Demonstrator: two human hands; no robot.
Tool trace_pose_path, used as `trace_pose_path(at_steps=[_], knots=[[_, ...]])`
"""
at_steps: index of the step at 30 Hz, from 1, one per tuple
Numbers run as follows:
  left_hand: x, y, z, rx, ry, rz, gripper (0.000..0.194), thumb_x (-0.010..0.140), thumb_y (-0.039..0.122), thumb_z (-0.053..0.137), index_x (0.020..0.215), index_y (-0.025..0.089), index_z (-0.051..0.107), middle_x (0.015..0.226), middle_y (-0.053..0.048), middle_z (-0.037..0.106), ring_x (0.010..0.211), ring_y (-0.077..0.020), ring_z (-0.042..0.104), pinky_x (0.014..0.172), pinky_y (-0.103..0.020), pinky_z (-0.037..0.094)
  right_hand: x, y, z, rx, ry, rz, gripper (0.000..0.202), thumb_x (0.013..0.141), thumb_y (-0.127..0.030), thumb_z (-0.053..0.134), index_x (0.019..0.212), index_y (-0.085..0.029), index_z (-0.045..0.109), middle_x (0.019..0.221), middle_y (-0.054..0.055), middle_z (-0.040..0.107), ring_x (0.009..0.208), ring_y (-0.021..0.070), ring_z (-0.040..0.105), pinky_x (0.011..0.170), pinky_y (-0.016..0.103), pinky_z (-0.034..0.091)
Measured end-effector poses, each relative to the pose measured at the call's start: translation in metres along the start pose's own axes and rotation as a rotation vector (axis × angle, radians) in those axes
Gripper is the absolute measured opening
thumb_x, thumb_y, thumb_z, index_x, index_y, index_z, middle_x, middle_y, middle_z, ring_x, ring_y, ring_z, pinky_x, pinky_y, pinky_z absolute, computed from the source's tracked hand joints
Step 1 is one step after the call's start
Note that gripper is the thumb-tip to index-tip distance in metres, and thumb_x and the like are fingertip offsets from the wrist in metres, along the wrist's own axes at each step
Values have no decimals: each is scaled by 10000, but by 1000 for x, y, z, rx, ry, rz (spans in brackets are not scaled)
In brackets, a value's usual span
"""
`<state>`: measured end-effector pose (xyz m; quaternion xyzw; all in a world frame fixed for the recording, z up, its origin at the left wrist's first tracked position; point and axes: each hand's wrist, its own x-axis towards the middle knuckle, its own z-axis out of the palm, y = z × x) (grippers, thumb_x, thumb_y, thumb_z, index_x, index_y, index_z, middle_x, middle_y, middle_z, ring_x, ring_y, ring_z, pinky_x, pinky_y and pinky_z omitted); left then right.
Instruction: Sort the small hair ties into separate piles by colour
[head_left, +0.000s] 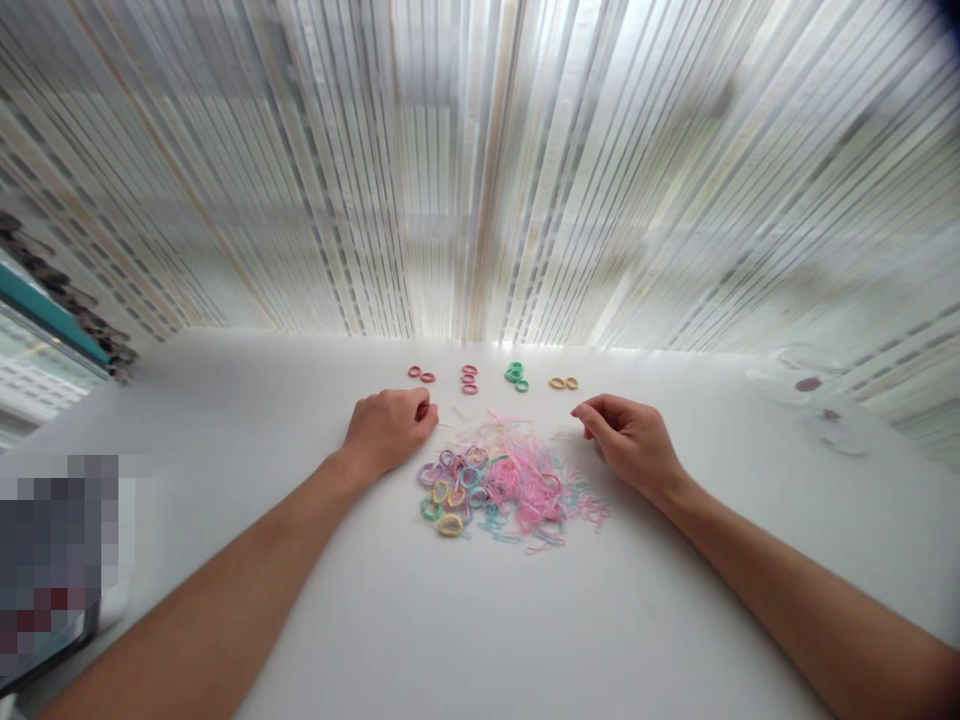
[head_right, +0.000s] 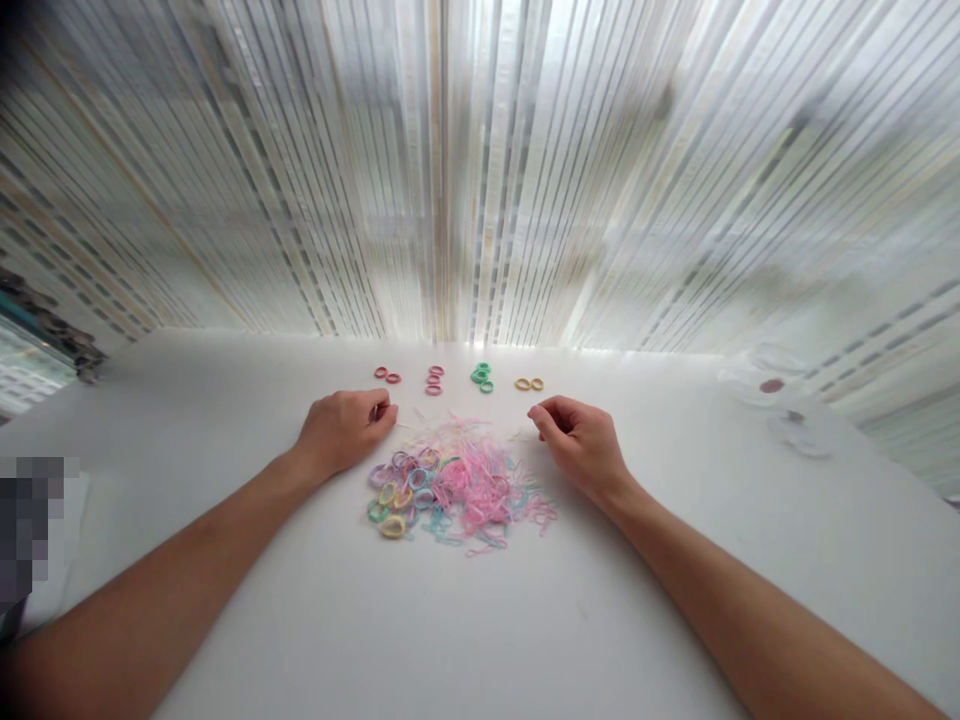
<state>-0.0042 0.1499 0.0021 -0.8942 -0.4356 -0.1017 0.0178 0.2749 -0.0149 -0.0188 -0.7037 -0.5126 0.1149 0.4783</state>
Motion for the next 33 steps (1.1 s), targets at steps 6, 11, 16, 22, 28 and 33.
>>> trace_pose_path(at_steps=[6, 11, 16, 22, 28, 33], knots=[[1, -1, -1, -4, 5, 10, 355, 934, 450, 390, 791, 235, 633, 802, -62, 731, 764, -246, 666, 626, -322, 374, 1, 1, 1, -3, -15, -6, 362, 898, -493, 610, 801, -164, 723, 594, 10, 608, 491, 129, 463, 473, 254, 355], [1, -2, -1, 0, 2, 11, 349, 936, 447, 395, 794, 242, 639, 804, -59, 734, 766, -257, 670, 625, -327, 378, 1, 0, 1, -8, -16, -2, 364, 895, -499, 610, 791, -169, 720, 588, 9, 606, 492, 130, 466, 474, 254, 360], [1, -1, -1, 2, -3, 2, 343, 935, 448, 399, 790, 238, 628, 809, -54, 740, 764, -245, 671, 622, -321, 371, 1, 1, 0, -15, -26, -7, 368, 898, -501, 604, 807, -166, 727, 593, 14, 613, 501, 135, 472, 481, 256, 362], [1, 0, -2, 15, -7, 1, 354, 935, 457, 387, 794, 233, 622, 836, -63, 749, 773, -244, 677, 623, -322, 372, 0, 0, -1, -22, -23, -2, 350, 901, -482, 605, 815, -168, 730, 592, 10, 611, 507, 138, 487, 492, 261, 372], [1, 0, -3, 5, -14, -4, 357, 935, 456, 387, 802, 232, 631, 835, -67, 750, 785, -244, 680, 633, -326, 384, 0, 0, 0, -26, -19, -4, 367, 897, -500, 609, 802, -165, 726, 587, 8, 606, 467, 123, 454, 453, 257, 352], [1, -1, 0, 1, 9, -2, 345, 929, 455, 395, 790, 240, 626, 802, -57, 734, 756, -251, 667, 617, -335, 364, -1, -1, 0, -26, -17, -10, 368, 900, -495, 606, 797, -162, 725, 586, 12, 607, 470, 122, 454, 457, 255, 353]])
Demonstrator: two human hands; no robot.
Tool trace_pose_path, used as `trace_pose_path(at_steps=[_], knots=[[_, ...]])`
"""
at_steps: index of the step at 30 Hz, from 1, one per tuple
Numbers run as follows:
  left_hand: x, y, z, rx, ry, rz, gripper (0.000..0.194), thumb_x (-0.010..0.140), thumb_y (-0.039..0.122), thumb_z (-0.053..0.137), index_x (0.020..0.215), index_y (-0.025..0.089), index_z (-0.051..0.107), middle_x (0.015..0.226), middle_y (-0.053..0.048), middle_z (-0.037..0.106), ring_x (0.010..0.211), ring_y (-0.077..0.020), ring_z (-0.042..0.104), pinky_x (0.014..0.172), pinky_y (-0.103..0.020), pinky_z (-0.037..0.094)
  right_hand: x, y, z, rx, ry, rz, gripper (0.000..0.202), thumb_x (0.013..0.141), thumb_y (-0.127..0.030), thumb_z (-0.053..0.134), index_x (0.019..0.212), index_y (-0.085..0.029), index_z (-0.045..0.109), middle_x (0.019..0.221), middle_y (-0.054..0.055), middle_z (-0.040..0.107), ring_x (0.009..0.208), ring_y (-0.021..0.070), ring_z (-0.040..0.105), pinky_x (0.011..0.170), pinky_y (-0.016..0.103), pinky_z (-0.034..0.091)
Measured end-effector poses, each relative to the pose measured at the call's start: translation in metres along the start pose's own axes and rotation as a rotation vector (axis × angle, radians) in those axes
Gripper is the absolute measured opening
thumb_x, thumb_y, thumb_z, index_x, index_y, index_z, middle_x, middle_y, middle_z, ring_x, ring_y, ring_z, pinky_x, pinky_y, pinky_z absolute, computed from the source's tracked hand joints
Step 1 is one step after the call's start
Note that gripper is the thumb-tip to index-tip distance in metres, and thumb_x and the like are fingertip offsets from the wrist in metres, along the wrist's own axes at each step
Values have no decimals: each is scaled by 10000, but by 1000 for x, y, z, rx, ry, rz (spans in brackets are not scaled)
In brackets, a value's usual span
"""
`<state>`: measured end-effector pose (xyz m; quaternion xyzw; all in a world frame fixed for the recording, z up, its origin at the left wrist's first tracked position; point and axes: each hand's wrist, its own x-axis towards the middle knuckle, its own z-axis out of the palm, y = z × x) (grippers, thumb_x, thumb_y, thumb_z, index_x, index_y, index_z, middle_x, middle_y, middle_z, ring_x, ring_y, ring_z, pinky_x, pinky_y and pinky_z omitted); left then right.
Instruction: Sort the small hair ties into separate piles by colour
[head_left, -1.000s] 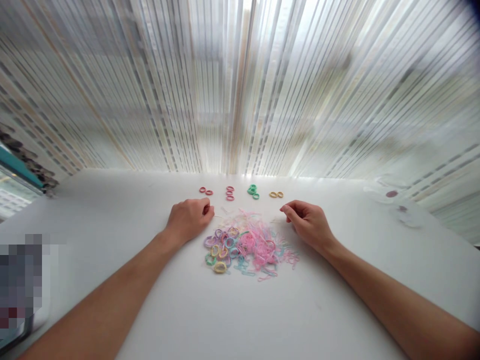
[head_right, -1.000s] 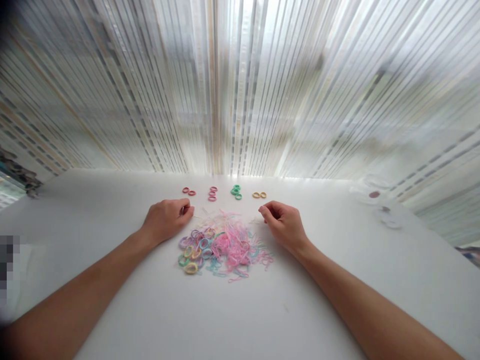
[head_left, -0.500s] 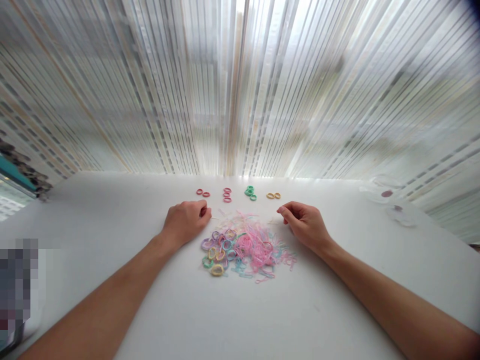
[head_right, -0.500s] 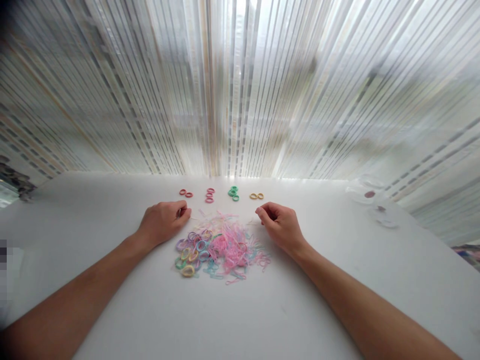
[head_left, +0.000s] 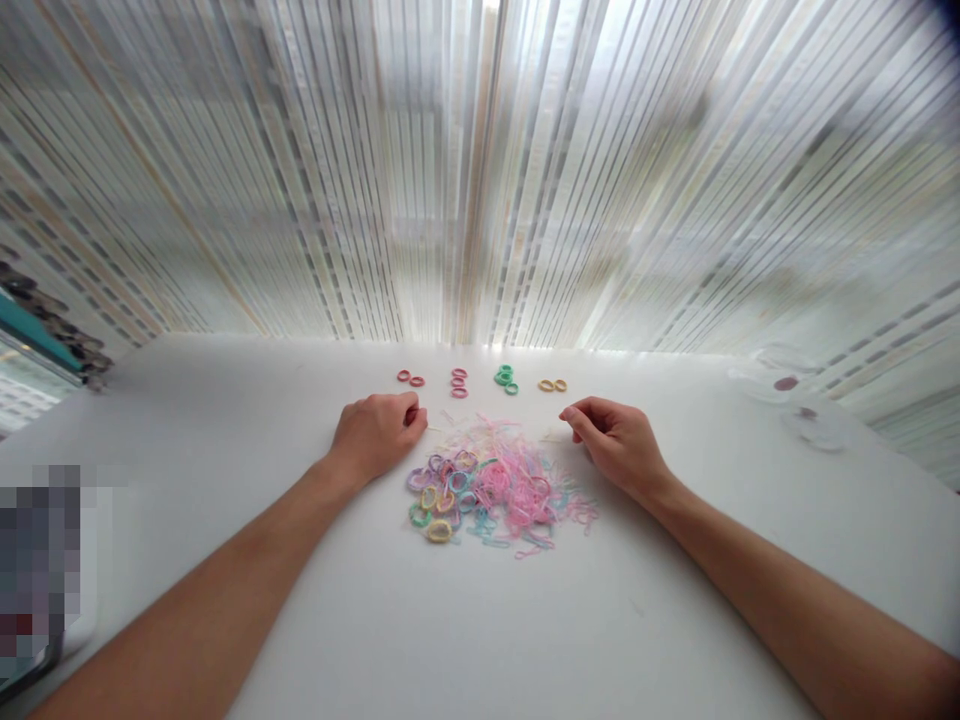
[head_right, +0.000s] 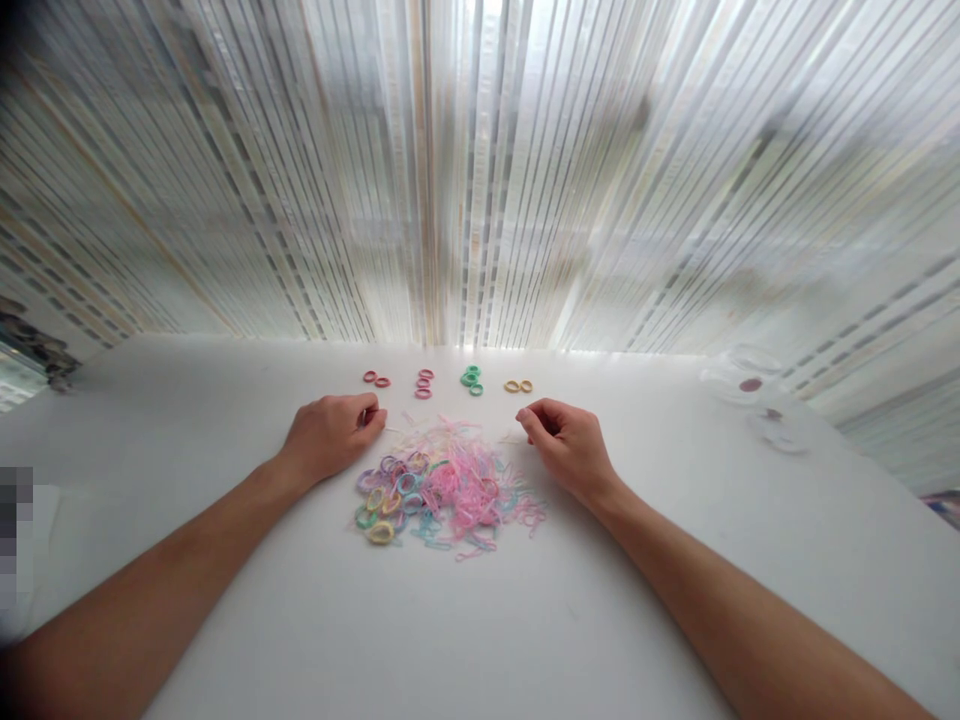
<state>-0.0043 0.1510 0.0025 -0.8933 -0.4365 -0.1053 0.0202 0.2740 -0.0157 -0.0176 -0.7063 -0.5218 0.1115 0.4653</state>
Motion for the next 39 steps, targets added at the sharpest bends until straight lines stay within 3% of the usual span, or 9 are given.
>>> trace_pose_path(at_steps=[26, 39], knots=[[1, -1, 4, 10, 32, 13, 336, 921, 450, 419, 770, 230, 623, 759, -48, 716, 723, -241, 653, 584, -321, 305, -1, -1, -1, -12, 18, -14, 306, 899, -424, 624, 796, -154, 727, 576, -4, 605, 491, 115, 466, 508, 250, 360], [-5, 2, 2, -43, 80, -20, 301, 923, 402, 446, 793, 226, 653, 810, -49, 736, 731, -230, 650, 605, -318, 343, -10, -9, 2, -203, 14, -353, 211, 923, -277, 593, 761, -173, 677, 581, -29, 553, 519, 100, 469, 551, 233, 380]])
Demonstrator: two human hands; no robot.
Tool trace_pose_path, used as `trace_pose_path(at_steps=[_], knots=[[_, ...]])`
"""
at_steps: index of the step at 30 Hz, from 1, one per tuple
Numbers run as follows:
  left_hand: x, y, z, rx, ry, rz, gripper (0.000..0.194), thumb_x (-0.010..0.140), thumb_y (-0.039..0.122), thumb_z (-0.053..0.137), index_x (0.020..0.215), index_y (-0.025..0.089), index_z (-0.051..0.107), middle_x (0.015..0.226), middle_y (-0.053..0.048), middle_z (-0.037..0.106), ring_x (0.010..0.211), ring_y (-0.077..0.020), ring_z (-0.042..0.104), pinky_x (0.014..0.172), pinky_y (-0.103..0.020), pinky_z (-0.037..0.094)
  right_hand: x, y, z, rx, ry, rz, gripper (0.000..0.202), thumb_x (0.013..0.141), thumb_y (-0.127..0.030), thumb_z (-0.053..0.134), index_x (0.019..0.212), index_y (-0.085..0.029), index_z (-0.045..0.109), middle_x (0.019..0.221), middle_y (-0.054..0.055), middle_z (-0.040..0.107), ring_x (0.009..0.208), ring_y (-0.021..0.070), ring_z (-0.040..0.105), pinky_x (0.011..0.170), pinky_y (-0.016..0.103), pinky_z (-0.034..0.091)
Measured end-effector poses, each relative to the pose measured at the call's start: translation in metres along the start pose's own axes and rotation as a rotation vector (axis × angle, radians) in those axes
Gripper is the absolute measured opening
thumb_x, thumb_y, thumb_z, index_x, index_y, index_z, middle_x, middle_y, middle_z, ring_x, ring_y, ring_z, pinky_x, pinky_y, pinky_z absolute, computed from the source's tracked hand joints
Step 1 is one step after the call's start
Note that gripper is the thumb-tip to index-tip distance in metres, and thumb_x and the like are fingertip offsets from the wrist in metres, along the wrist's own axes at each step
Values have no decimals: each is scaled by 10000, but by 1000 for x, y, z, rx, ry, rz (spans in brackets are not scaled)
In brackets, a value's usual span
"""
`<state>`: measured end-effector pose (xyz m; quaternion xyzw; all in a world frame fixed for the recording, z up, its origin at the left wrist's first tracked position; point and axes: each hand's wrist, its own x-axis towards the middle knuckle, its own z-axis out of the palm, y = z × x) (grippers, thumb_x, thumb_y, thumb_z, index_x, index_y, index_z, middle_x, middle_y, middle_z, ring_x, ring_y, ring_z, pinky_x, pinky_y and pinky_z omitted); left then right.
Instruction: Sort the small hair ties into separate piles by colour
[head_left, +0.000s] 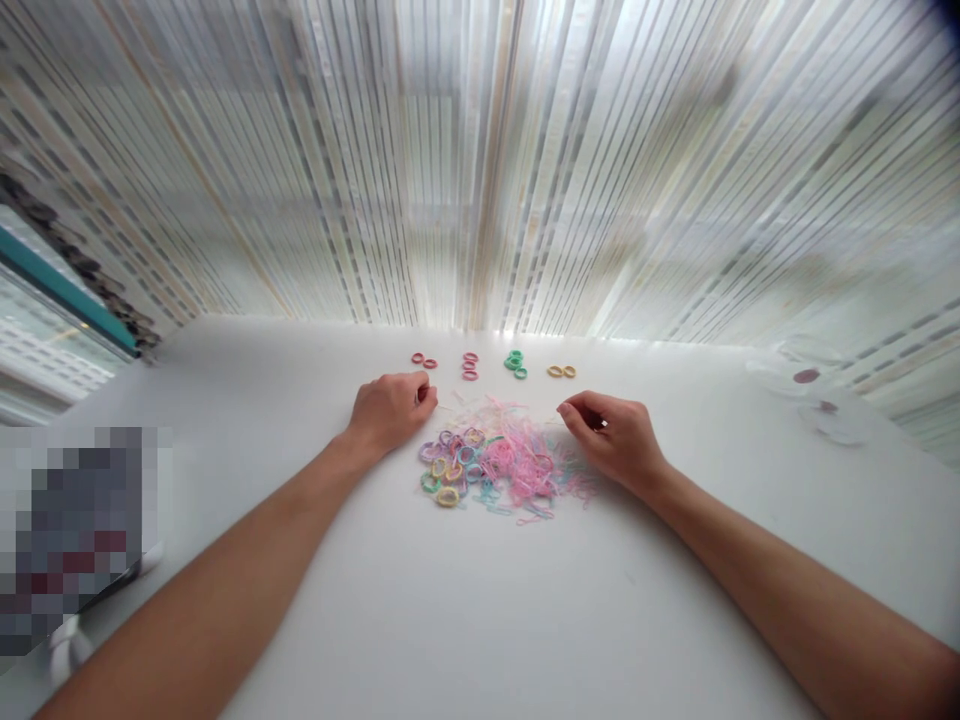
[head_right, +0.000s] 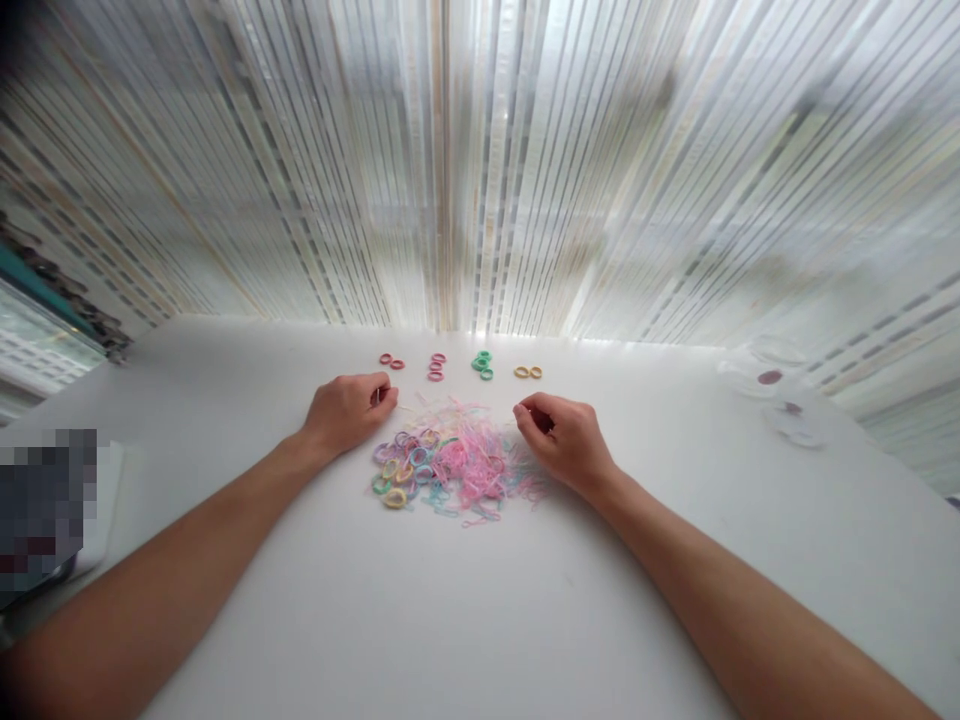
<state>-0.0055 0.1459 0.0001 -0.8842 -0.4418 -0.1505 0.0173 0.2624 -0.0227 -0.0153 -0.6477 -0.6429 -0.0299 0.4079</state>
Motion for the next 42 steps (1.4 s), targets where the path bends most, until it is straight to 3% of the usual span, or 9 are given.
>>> trace_pose_path(at_steps=[6, 11, 14, 19, 24, 34, 39, 42], knots=[[-5, 10, -16, -36, 64, -25, 284, 920, 386, 466, 782, 219, 649, 795, -44, 728, 722, -220, 640, 597, -309, 328, -1, 3, 1, 3, 16, -78, 202, 926, -253, 591, 749, -181, 658, 587, -31, 568, 511, 98, 475, 557, 232, 384], [-21, 32, -39, -179, 54, 61, 281, 914, 399, 496, 735, 211, 606, 727, -19, 680, 657, -173, 581, 602, -291, 328, -1, 4, 3, 11, 27, -85, 234, 930, -267, 586, 721, -179, 647, 571, -35, 540, 502, 98, 460, 550, 239, 366], [-39, 39, -41, -322, 60, 124, 248, 912, 351, 506, 724, 205, 575, 693, 6, 639, 619, -135, 532, 615, -272, 351, 0, 3, 3, 16, 29, -88, 280, 944, -285, 565, 695, -179, 637, 547, -41, 490, 492, 100, 420, 540, 247, 344], [-50, 25, -25, -379, 155, 145, 237, 920, 327, 509, 736, 197, 580, 647, 17, 583, 591, -119, 491, 616, -258, 358, 1, 1, 2, 16, 13, -85, 328, 958, -304, 540, 664, -182, 616, 534, -47, 435, 488, 100, 380, 534, 254, 326], [-38, 4, -20, -308, 238, -24, 251, 905, 365, 514, 731, 200, 589, 621, 19, 574, 587, -127, 503, 619, -261, 360, 0, 2, 2, -5, 4, -74, 313, 955, -307, 547, 686, -179, 644, 539, -35, 480, 486, 100, 391, 533, 253, 330], [-40, 2, -16, -304, 58, -152, 287, 894, 422, 490, 756, 219, 638, 653, 3, 646, 612, -153, 542, 646, -274, 384, -2, -1, -2, -30, -20, -47, 316, 954, -326, 545, 694, -187, 660, 544, -23, 513, 484, 108, 407, 521, 255, 352], [-38, 1, -14, -249, -9, -116, 275, 893, 410, 488, 757, 240, 655, 677, 5, 679, 628, -168, 572, 604, -291, 335, -1, -3, -4, -28, -15, -24, 309, 955, -326, 554, 710, -182, 677, 565, -12, 571, 491, 113, 452, 528, 263, 363], [-39, 0, -14, -226, -29, -115, 275, 897, 419, 485, 771, 249, 661, 702, 3, 695, 650, -178, 591, 599, -297, 319, 1, -16, -8, -16, 9, -14, 271, 947, -309, 573, 735, -181, 684, 588, -4, 593, 514, 120, 480, 539, 267, 376]])
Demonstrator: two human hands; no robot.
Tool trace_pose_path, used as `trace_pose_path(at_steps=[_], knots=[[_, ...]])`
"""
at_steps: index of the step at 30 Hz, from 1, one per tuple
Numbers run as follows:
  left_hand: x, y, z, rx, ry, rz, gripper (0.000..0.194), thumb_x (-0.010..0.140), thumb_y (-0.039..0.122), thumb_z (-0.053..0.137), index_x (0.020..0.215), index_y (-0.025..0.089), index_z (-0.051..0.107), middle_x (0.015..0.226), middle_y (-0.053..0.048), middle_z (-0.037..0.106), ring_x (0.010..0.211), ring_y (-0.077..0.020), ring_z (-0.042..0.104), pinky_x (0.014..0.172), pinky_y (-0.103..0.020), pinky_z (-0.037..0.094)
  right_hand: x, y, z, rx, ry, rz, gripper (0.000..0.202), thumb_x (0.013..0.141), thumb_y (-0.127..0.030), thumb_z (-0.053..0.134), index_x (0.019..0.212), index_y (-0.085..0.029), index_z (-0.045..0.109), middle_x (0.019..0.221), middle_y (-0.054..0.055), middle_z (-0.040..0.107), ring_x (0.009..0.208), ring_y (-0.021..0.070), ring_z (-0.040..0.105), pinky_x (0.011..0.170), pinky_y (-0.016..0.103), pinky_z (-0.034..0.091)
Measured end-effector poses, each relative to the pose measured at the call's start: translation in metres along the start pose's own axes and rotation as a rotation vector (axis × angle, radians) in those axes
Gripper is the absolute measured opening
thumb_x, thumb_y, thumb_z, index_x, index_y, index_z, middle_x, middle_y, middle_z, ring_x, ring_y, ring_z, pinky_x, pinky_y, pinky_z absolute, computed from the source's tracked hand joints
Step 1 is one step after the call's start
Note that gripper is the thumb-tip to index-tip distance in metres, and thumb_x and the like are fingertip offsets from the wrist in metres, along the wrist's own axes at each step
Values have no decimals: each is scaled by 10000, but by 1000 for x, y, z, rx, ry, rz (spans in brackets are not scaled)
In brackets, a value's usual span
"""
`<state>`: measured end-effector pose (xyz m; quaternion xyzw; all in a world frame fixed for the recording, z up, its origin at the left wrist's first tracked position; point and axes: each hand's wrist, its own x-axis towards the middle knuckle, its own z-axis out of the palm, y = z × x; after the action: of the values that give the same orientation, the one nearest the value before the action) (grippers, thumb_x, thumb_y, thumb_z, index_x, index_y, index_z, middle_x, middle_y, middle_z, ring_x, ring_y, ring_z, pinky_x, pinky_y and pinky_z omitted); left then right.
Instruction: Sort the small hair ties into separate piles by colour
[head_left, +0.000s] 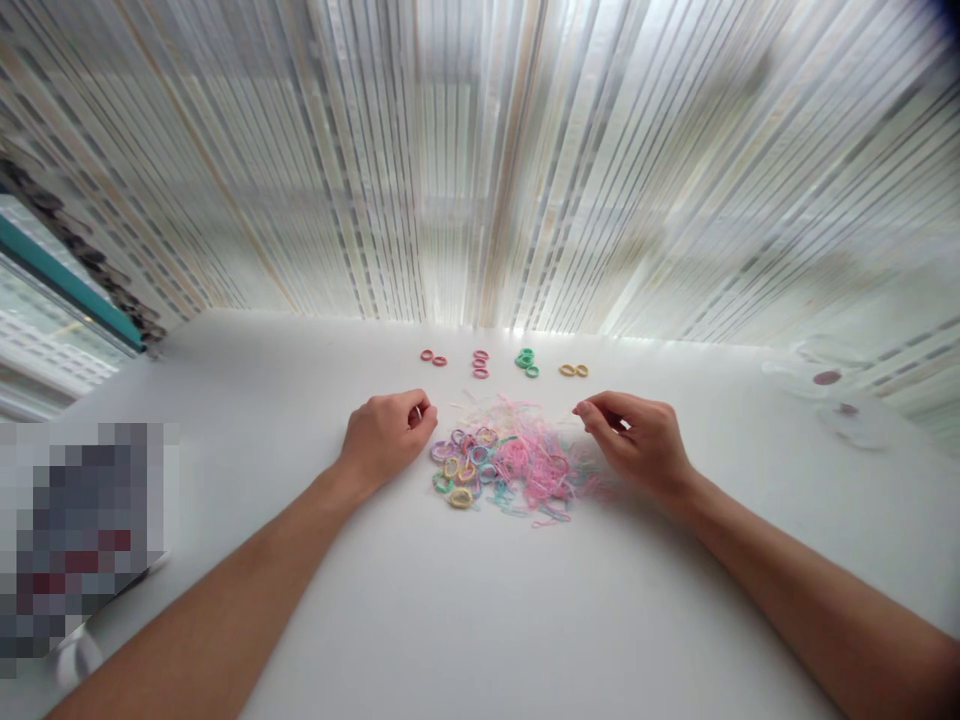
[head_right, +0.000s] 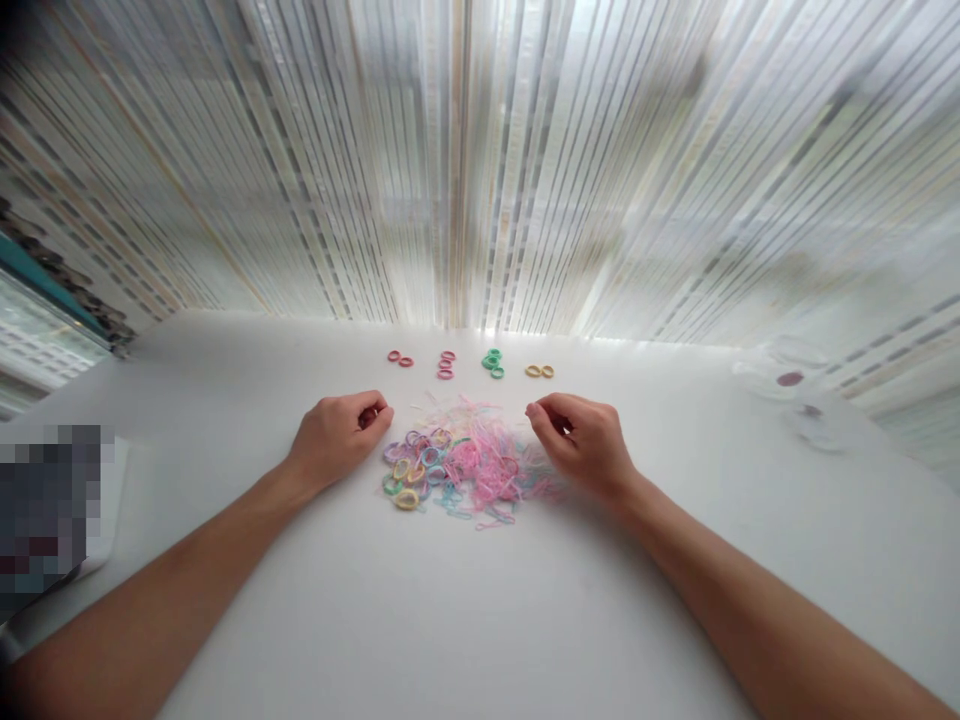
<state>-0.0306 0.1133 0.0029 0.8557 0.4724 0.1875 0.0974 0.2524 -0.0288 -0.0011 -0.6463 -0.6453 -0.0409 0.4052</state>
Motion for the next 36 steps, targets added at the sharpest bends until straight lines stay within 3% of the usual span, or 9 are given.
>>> trace_pose_path(at_steps=[2, 5, 9, 16, 26, 36], knots=[[0, 0, 0, 0, -9, -3, 275, 898, 422, 485, 775, 248, 658, 710, -1, 700, 661, -182, 598, 604, -298, 318, 1, -19, -3, 28, -33, -10, 219, 936, -288, 594, 769, -186, 693, 643, 7, 622, 550, 126, 506, 548, 261, 398], [0, 0, 0, -4, -15, 1, 271, 899, 416, 481, 771, 249, 651, 711, -1, 700, 667, -185, 601, 609, -299, 315, 0, -53, -5, 109, -222, -47, 149, 932, -269, 610, 894, -202, 738, 815, 48, 680, 679, 151, 599, 552, 245, 441], [0, -1, 0, -10, -23, -5, 283, 900, 428, 471, 792, 251, 663, 729, -10, 711, 682, -191, 613, 608, -302, 315, -3, -81, -1, 148, -411, -116, 163, 948, -264, 608, 973, -210, 760, 933, 87, 697, 834, 189, 654, 749, 301, 516], [0, 0, -1, -11, -27, -6, 278, 904, 424, 476, 799, 259, 674, 748, -5, 723, 697, -194, 630, 614, -299, 329, 14, -85, 5, 90, -486, -44, 131, 896, -210, 663, 971, -211, 770, 920, 69, 692, 802, 183, 644, 714, 291, 493], [1, -3, 2, 24, -18, 26, 281, 913, 434, 469, 764, 256, 627, 702, 2, 692, 662, -191, 608, 602, -303, 301, 13, -93, 28, -9, -575, -182, 158, 857, -121, 667, 966, -182, 764, 896, 77, 674, 849, 204, 616, 764, 304, 467], [0, -2, 1, 28, -21, 25, 278, 916, 434, 467, 779, 258, 633, 711, -4, 704, 676, -198, 622, 603, -301, 314, 14, -92, 23, 82, -607, -159, 137, 805, -67, 685, 868, -179, 732, 856, 59, 662, 814, 185, 599, 740, 279, 450]])
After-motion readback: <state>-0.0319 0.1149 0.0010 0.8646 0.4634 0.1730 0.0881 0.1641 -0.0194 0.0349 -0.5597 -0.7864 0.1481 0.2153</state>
